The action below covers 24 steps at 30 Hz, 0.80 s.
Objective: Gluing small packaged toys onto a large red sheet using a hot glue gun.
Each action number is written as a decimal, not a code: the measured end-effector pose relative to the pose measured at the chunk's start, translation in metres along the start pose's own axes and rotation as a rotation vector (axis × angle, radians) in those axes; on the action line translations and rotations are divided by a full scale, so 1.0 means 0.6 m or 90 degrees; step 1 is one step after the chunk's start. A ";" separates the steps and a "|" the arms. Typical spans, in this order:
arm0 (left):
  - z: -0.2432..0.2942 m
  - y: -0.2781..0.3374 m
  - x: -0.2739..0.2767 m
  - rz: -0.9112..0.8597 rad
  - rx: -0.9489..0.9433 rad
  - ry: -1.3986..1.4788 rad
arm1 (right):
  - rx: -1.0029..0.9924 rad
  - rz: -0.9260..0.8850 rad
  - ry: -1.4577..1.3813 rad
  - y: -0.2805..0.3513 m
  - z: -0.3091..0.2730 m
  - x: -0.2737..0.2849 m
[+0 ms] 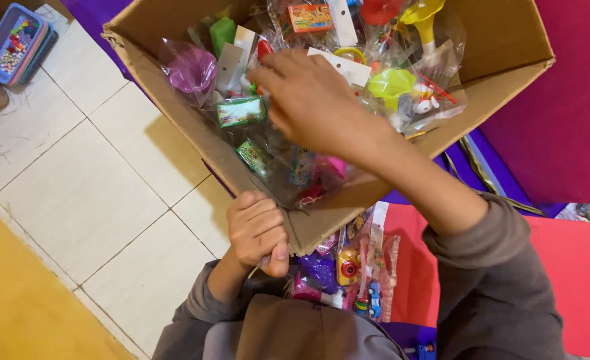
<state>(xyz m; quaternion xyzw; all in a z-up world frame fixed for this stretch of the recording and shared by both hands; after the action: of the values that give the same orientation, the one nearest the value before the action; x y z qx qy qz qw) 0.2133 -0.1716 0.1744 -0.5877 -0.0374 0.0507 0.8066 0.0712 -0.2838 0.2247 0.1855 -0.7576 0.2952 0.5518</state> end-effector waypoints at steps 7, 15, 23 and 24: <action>0.000 -0.002 0.001 0.011 -0.001 0.008 | -0.094 -0.265 0.039 -0.003 0.006 -0.099; -0.001 -0.009 0.000 0.001 0.003 0.014 | 0.031 -0.455 0.079 0.059 -0.028 -0.093; 0.013 0.000 0.018 -0.055 0.049 -0.009 | 0.049 -0.398 0.015 0.086 -0.037 -0.036; 0.021 0.004 0.027 -0.134 0.101 -0.030 | 0.052 -0.345 -0.016 0.093 -0.035 -0.037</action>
<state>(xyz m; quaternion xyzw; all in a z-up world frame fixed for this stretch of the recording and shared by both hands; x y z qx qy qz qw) 0.2280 -0.1570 0.1758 -0.5138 -0.1140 -0.0178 0.8501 0.0600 -0.2288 0.1946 0.4075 -0.6744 0.1647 0.5933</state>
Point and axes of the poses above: each hand's wrist, its own y-axis away from the middle knuckle, its own x-axis out of the back of the hand, z = x × y, the point moved 1 cm from there along -y, towards the middle knuckle, and after that the axes turned 7 degrees about z, right-handed, at the moved point
